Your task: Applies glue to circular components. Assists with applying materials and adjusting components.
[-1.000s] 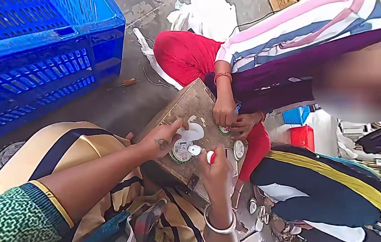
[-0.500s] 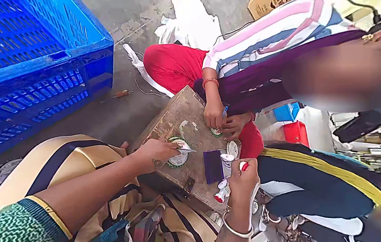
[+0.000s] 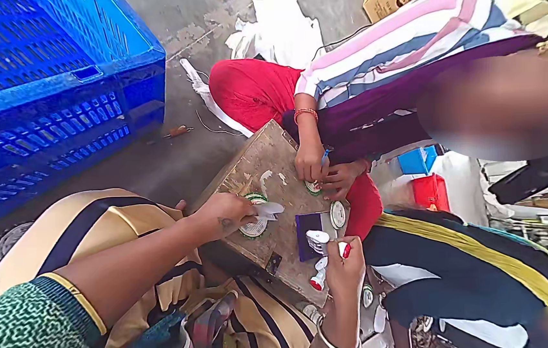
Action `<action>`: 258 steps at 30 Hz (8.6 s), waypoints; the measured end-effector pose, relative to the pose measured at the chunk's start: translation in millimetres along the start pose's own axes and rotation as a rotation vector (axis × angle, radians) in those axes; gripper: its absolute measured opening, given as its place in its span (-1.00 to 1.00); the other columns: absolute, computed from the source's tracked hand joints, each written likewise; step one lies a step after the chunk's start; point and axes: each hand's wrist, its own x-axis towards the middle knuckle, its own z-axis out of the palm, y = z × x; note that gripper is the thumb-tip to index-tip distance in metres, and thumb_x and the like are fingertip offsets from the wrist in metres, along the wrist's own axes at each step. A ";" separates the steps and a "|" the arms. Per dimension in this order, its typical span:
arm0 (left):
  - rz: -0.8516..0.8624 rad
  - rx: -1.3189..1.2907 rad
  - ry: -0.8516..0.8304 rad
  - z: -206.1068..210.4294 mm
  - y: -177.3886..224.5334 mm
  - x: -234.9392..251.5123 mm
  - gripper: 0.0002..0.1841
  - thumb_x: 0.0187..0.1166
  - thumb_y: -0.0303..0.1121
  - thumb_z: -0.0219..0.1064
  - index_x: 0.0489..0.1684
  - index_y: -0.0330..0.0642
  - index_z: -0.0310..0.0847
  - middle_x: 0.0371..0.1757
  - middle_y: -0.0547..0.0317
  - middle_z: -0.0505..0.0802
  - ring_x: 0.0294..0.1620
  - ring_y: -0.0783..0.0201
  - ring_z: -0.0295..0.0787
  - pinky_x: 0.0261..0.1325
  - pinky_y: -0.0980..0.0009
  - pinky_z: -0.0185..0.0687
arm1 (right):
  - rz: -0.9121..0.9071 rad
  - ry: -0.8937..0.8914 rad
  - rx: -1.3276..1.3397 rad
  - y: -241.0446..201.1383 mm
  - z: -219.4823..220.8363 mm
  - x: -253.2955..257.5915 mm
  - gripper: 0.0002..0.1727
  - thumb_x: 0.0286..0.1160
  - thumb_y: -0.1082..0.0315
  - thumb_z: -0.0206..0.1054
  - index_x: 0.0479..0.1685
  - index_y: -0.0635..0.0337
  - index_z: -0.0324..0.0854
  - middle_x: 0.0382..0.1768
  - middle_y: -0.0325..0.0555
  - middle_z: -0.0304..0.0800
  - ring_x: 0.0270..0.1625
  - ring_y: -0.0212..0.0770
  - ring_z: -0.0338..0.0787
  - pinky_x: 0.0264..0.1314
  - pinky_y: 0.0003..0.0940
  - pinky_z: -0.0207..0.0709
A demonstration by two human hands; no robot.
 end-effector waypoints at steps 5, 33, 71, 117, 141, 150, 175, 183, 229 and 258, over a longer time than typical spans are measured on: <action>-0.151 -0.092 0.077 -5.2 5.3 2.3 -0.70 0.77 -0.42 0.21 0.34 -0.18 0.75 -0.09 -0.18 0.92 -0.05 -0.18 0.88 0.10 -0.17 0.66 | -0.358 -0.058 -0.016 -40.1 20.5 -11.0 -0.76 0.51 0.30 0.28 -0.23 0.36 0.64 -0.51 -0.08 0.69 -0.50 -0.28 0.68 -0.43 -0.33 0.54; 0.185 0.043 -0.023 -6.8 -10.9 -1.0 -0.83 0.60 -0.31 0.43 -0.20 -0.19 0.90 -0.05 -0.03 0.93 -0.11 -0.01 0.91 -0.05 -0.04 0.74 | 0.261 -0.193 -0.405 9.2 28.8 37.1 -0.57 0.71 0.25 0.25 0.34 0.45 0.54 0.01 0.40 0.81 0.12 0.34 0.82 0.19 0.31 0.55; 0.039 -0.001 -0.042 -9.9 -4.3 -1.6 -0.70 0.65 -0.54 0.25 0.24 -0.17 0.78 0.07 -0.07 0.86 -0.02 -0.03 0.84 0.09 -0.02 0.67 | -0.239 0.046 -0.093 -49.4 18.6 0.4 -0.69 0.55 0.38 0.32 -0.03 0.58 0.60 -0.33 0.24 0.78 -0.28 0.05 0.82 -0.19 0.01 0.67; 0.002 0.003 -0.070 -8.1 -1.6 -4.0 -0.52 0.39 -0.46 0.60 0.35 -0.21 0.72 0.20 -0.12 0.83 0.10 -0.14 0.82 0.18 -0.15 0.65 | 0.292 0.045 -0.082 42.8 -26.7 -22.4 -0.57 0.68 0.38 0.15 0.32 0.61 0.39 0.00 0.45 0.65 0.05 0.22 0.68 0.12 0.20 0.50; 0.100 0.027 0.050 -2.7 -10.5 -3.1 -0.36 0.23 -0.47 0.68 0.41 -0.36 0.63 0.40 -0.21 0.75 0.53 -0.21 0.58 0.46 -0.07 0.54 | -0.191 -0.292 -0.106 -78.2 72.5 -5.5 -0.70 0.57 0.36 0.35 0.13 0.42 0.59 -0.35 0.16 0.79 -0.28 0.13 0.82 -0.19 0.10 0.63; 0.149 0.093 -0.012 -2.1 -12.4 -2.0 -0.29 0.12 -0.24 0.78 0.35 -0.28 0.69 0.39 -0.13 0.77 0.52 -0.19 0.60 0.33 -0.09 0.61 | 0.110 0.126 -0.044 19.4 12.1 -42.3 -0.53 0.62 0.38 0.25 0.29 0.67 0.34 -0.05 0.47 0.67 -0.05 0.23 0.74 0.03 0.18 0.59; -0.139 -0.102 0.114 -8.9 1.9 3.5 -0.67 0.77 -0.46 0.19 0.46 -0.22 0.54 -0.09 -0.25 0.86 -0.06 -0.27 0.85 0.08 -0.24 0.66 | 0.127 -0.042 -0.074 5.2 -11.3 7.8 -0.68 0.64 0.33 0.24 0.11 0.47 0.60 -0.32 0.10 0.69 -0.30 -0.09 0.66 -0.18 -0.04 0.51; -0.003 -0.018 0.076 -5.4 -5.7 4.2 -0.63 0.60 -0.67 0.21 0.17 -0.10 0.84 0.02 -0.07 0.88 0.13 -0.12 0.81 0.18 -0.11 0.65 | 0.290 -0.299 -0.352 10.3 18.0 44.5 -0.59 0.76 0.28 0.18 0.38 0.42 0.50 0.07 0.36 0.79 0.15 0.28 0.80 0.23 0.25 0.53; -0.200 -0.198 0.154 -10.4 -5.2 6.4 -0.80 0.64 -0.43 0.39 0.11 -0.28 0.61 -0.27 -0.12 0.83 -0.24 -0.09 0.83 -0.09 -0.12 0.68 | 0.257 -0.085 -0.301 0.4 17.0 39.4 -0.60 0.68 0.29 0.26 0.26 0.49 0.55 -0.04 0.41 0.79 0.06 0.33 0.82 0.15 0.32 0.54; 0.035 0.103 -0.044 0.1 -0.7 -5.3 -0.41 0.37 -0.09 0.64 0.38 -0.15 0.71 0.34 -0.15 0.81 0.24 -0.20 0.81 0.14 -0.19 0.67 | 0.200 -0.070 -0.348 -2.4 2.5 43.8 -0.63 0.67 0.29 0.26 0.21 0.47 0.56 -0.10 0.39 0.79 0.01 0.31 0.81 0.10 0.28 0.54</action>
